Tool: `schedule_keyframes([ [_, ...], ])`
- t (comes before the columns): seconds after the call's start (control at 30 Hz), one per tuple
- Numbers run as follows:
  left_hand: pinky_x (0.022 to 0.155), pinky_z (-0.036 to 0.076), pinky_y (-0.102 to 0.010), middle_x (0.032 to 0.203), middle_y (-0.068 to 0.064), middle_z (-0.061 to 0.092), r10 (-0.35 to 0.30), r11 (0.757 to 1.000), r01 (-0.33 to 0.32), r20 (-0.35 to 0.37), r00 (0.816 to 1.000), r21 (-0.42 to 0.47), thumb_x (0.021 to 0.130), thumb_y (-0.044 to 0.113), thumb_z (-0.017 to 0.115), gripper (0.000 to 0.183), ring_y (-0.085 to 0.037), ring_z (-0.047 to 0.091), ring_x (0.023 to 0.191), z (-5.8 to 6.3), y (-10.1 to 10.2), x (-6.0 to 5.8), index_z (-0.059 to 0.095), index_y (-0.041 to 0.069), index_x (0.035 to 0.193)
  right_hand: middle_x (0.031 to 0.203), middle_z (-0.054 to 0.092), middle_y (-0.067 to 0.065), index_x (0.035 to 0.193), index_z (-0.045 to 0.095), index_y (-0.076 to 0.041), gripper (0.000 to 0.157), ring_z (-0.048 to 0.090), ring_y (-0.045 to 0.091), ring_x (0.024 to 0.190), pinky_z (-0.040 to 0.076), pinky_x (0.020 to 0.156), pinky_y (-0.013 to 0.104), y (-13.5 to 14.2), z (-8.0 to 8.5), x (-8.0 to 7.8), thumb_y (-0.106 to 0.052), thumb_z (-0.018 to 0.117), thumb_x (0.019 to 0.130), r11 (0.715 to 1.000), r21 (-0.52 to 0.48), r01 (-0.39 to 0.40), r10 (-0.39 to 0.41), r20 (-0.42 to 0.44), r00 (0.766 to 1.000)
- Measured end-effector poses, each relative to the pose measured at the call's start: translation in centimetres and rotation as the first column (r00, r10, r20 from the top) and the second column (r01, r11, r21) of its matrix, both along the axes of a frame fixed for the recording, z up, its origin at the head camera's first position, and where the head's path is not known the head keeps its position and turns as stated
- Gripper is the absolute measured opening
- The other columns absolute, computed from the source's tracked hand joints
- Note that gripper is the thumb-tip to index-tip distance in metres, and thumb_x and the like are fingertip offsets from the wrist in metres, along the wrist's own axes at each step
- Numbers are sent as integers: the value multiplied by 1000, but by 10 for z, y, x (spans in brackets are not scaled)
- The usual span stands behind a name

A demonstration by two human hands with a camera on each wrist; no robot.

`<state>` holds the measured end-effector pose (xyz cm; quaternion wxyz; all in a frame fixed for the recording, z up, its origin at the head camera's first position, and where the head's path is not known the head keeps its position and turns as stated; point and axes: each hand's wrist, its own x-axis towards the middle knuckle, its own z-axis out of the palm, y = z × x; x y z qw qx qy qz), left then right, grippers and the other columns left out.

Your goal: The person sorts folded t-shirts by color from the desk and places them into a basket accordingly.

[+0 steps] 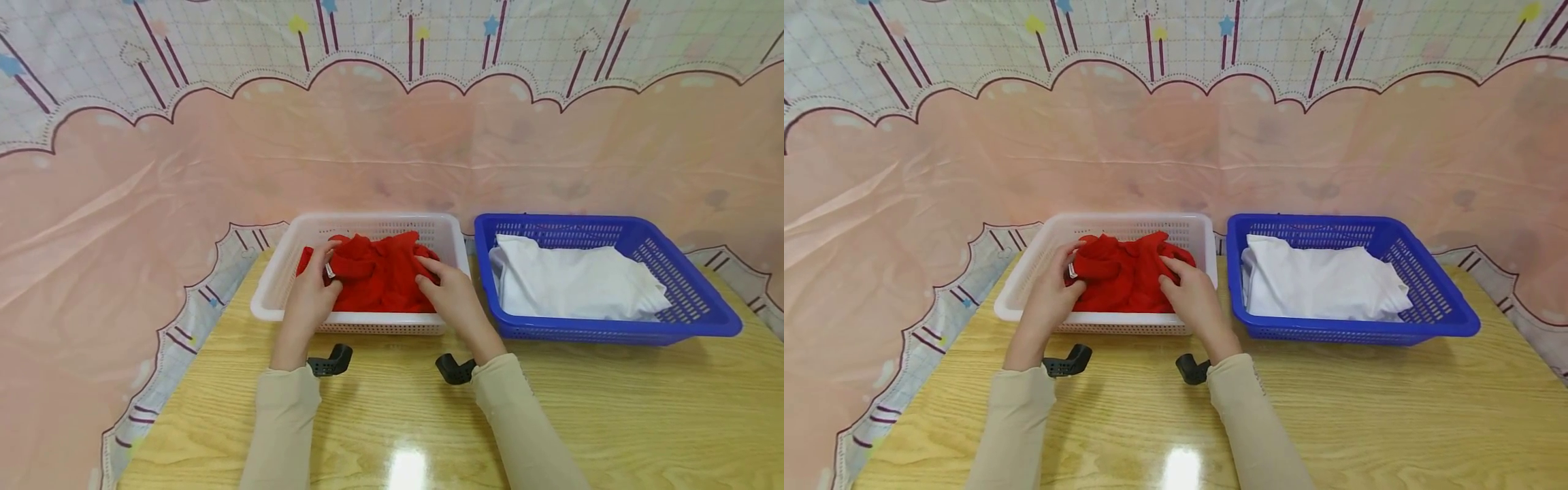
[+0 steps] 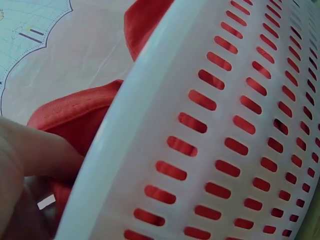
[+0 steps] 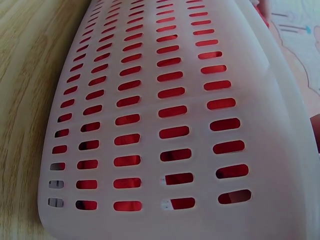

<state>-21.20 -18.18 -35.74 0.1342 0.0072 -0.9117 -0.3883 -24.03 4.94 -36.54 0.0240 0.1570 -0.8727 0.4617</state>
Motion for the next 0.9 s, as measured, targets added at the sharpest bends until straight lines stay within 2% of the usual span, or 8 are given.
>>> schedule_keyframes([
  [0.1, 89, 38, -45, 136, -3, 39, -30, 997, 31, 12, 999, -67, 83, 3, 48, 60, -27, 47, 107, -2, 0, 1, 34, 28, 135, 126, 50, 4, 128, 51, -19, 40, 48, 18, 107, 42, 87, 35, 0, -2, 1, -29, 53, 89, 999, 33, -6, 6, 1, 1000],
  [0.23, 103, 23, -43, 144, 0, 26, -78, 992, 80, 23, 997, -100, 83, 0, 47, 60, -20, 25, 130, -1, 0, 1, 35, 20, 138, 128, 49, 5, 128, 50, -18, 41, 47, 20, 113, 38, 93, 38, -1, -2, 1, -30, 51, 89, 998, 57, -14, 14, 0, 1000],
  [0.37, 105, 19, -42, 147, 3, 19, -104, 986, 107, 33, 994, -127, 82, -1, 47, 62, -17, 17, 133, 2, 0, -1, 31, 16, 139, 128, 49, 4, 129, 49, -17, 42, 45, 20, 115, 36, 95, 38, -3, 0, -1, -32, 49, 90, 997, 79, -12, 13, -11, 1000],
  [0.5, 104, 21, -42, 146, 1, 20, -93, 983, 100, 49, 994, -154, 82, 0, 46, 60, -19, 19, 132, 4, 0, -4, 31, 13, 139, 130, 47, 4, 130, 47, -18, 43, 43, 21, 118, 34, 97, 39, -4, 3, -2, -33, 48, 90, 994, 105, -15, 15, 3, 1000],
  [0.8, 103, 23, -45, 144, -2, 26, -56, 978, 77, 108, 993, -195, 86, 13, 48, 55, -23, 25, 130, 7, 1, -7, 33, 15, 139, 132, 45, 2, 132, 45, -17, 45, 42, 21, 120, 32, 99, 39, -8, 5, -2, -33, 48, 90, 986, 164, -34, 31, 20, 999],
  [0.9, 100, 28, -45, 141, -4, 33, -44, 980, 65, 115, 992, -190, 87, 17, 49, 55, -24, 34, 124, 7, 2, -8, 31, 15, 139, 132, 45, 1, 132, 45, -16, 45, 41, 20, 120, 31, 99, 39, -9, 6, -2, -32, 48, 90, 985, 172, -31, 29, 14, 999],
])
